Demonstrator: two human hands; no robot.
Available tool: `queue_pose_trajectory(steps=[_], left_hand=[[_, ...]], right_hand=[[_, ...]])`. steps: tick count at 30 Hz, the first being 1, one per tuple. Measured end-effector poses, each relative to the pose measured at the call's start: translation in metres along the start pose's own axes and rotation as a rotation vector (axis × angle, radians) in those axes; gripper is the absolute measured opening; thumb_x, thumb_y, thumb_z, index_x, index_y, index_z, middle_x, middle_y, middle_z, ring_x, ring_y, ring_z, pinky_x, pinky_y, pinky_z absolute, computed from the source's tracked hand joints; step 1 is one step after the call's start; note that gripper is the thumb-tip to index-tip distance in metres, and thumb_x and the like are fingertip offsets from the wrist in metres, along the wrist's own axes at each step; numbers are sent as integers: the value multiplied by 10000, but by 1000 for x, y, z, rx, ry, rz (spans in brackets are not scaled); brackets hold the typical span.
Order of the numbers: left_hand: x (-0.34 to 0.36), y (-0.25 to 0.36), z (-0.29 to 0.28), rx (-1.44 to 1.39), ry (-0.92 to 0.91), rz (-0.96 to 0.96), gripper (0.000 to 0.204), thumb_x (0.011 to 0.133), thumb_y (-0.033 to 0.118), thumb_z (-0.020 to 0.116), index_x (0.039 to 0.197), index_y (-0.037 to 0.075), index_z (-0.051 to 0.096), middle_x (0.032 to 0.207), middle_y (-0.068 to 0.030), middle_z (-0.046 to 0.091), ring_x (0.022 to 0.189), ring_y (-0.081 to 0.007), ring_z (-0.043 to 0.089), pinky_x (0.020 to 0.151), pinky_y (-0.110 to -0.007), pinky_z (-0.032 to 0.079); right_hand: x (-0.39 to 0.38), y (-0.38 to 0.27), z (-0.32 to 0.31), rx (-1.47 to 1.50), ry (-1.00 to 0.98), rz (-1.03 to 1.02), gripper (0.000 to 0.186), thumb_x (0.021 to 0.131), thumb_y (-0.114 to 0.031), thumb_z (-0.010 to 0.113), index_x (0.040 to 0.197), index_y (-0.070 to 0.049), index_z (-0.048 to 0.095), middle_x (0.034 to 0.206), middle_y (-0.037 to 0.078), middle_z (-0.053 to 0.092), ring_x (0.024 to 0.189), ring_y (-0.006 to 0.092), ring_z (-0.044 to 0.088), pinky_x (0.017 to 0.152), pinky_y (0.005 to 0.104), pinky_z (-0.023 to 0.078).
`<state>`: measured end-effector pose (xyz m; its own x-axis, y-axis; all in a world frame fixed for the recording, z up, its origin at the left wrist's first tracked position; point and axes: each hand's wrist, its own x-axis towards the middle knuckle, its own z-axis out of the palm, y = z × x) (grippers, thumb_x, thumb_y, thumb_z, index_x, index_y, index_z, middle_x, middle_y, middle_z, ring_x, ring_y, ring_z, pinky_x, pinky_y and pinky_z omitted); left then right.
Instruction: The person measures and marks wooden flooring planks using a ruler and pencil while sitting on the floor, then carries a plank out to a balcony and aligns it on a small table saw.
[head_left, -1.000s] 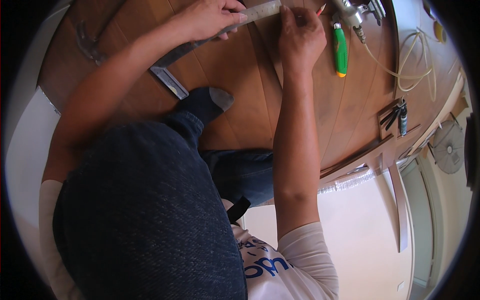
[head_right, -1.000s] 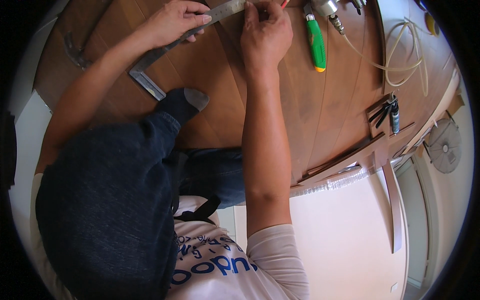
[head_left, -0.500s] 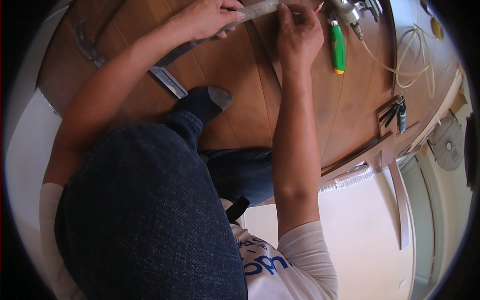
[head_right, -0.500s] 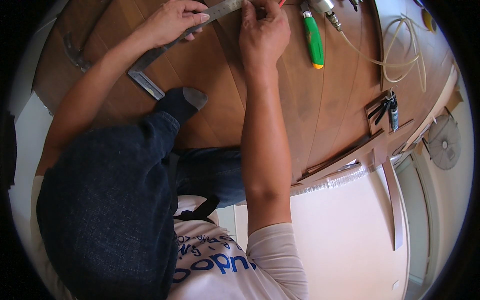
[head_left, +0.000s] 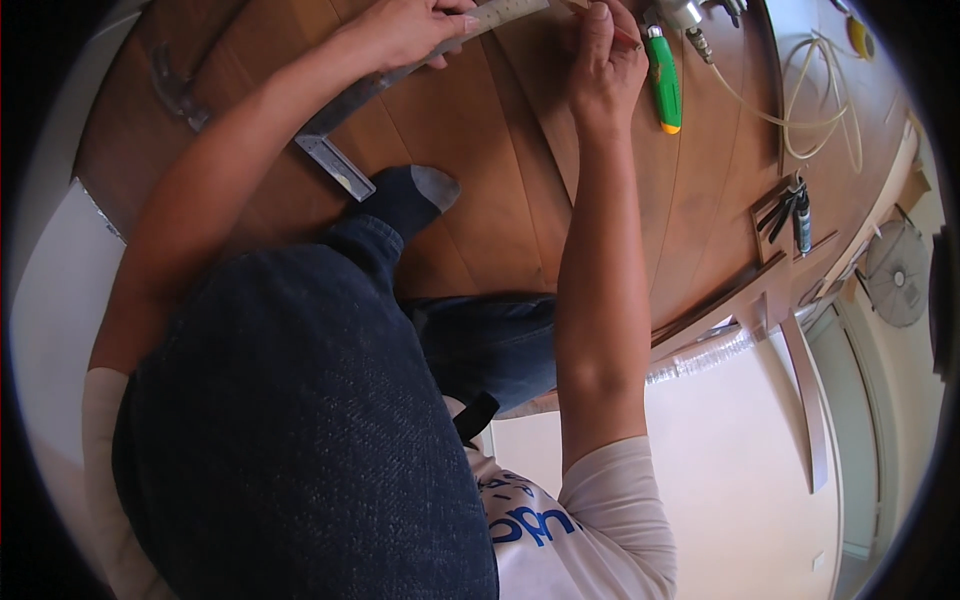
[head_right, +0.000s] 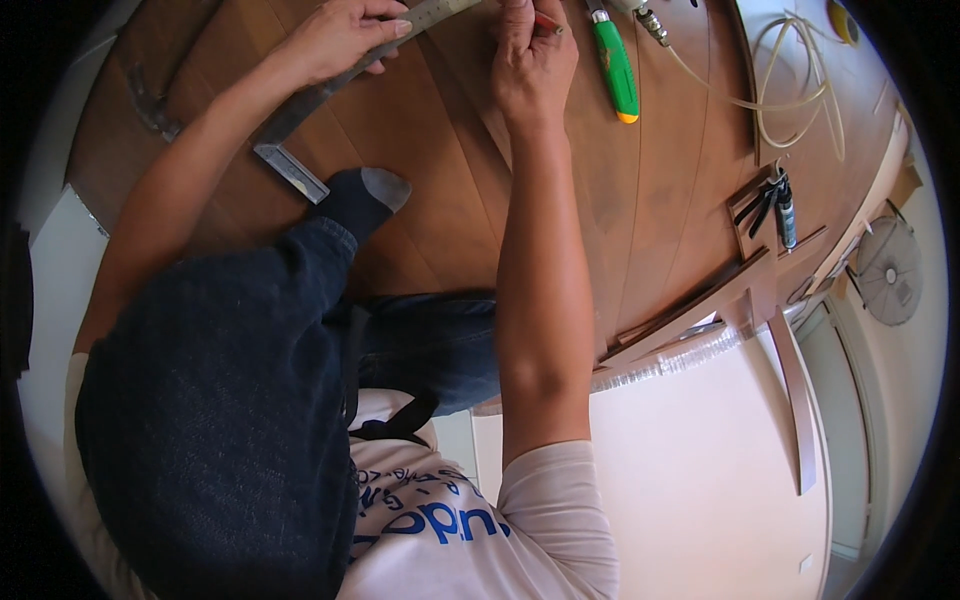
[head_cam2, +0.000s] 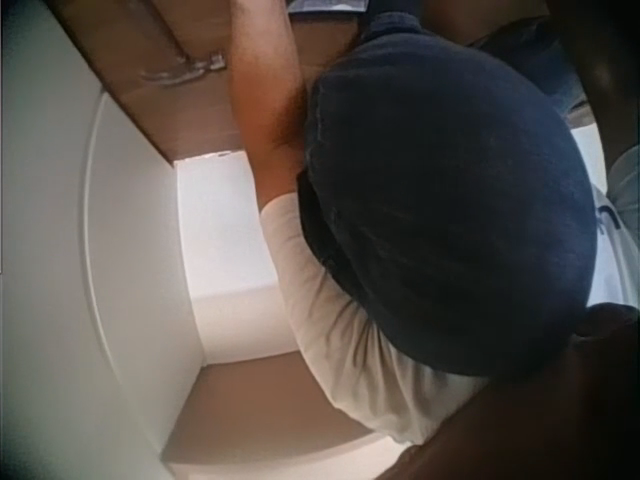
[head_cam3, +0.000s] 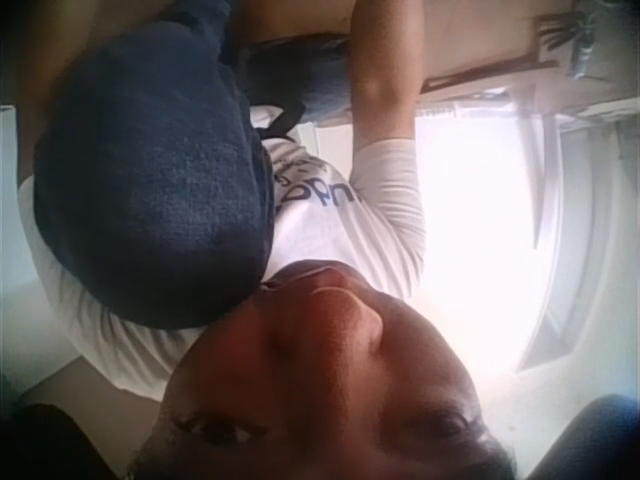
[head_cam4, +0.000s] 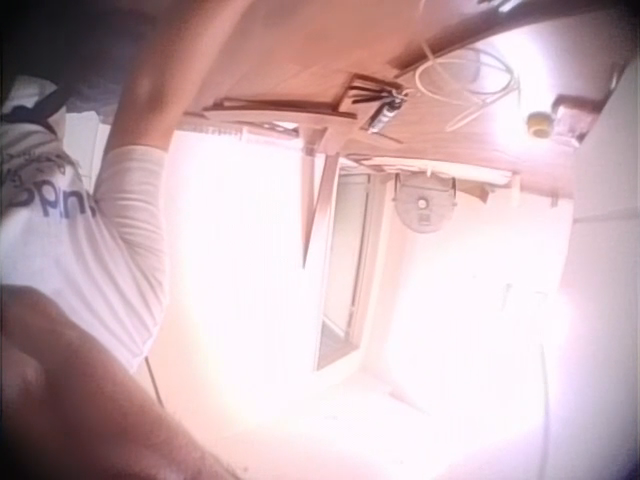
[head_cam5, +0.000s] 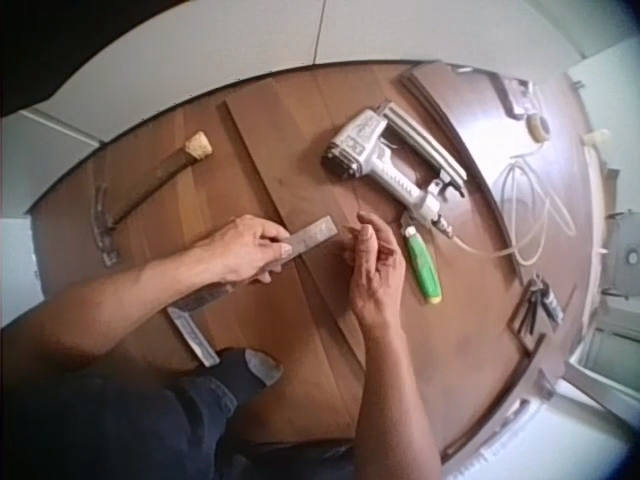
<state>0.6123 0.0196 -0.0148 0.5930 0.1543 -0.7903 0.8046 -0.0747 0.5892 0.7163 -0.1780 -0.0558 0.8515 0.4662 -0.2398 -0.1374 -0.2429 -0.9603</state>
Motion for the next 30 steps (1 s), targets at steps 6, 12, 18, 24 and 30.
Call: queue_pose_trajectory(steps=[6,12,18,24,30], left_hand=[[6,-4,-1,21,-1,-16,290,1051,258,612,1250,73,711,921,-67,764,729,-146,712,634,-313,585],[21,-19,2,-34,-11,38,270,1045,219,620,1216,34,719,904,-79,757,711,-148,703,654,-313,596],[22,-19,2,-29,-19,41,268,1041,212,620,1210,29,718,903,-88,758,712,-149,706,655,-309,597],[22,-19,0,-4,-33,56,270,1043,217,617,1203,24,716,900,-88,757,709,-151,705,654,-310,595],[26,-23,2,-43,-25,60,268,1042,214,620,1201,20,716,898,-89,758,708,-150,702,659,-316,602]], right_hand=[[2,10,10,103,61,-38,246,1067,-216,642,1214,-19,652,998,52,723,836,114,663,766,249,543],[-3,1,16,-41,83,-19,217,1048,-199,677,1134,0,690,931,18,718,842,81,636,764,233,514],[-7,-2,19,-70,98,24,225,1045,-204,684,1160,-11,696,921,17,717,846,80,631,756,228,502],[-10,-4,23,-86,136,37,204,1040,-197,691,1122,-12,710,916,19,716,844,84,632,749,236,505],[-11,-6,23,-130,148,-20,192,1039,-190,688,1098,-9,712,906,23,711,829,82,627,733,243,507]])
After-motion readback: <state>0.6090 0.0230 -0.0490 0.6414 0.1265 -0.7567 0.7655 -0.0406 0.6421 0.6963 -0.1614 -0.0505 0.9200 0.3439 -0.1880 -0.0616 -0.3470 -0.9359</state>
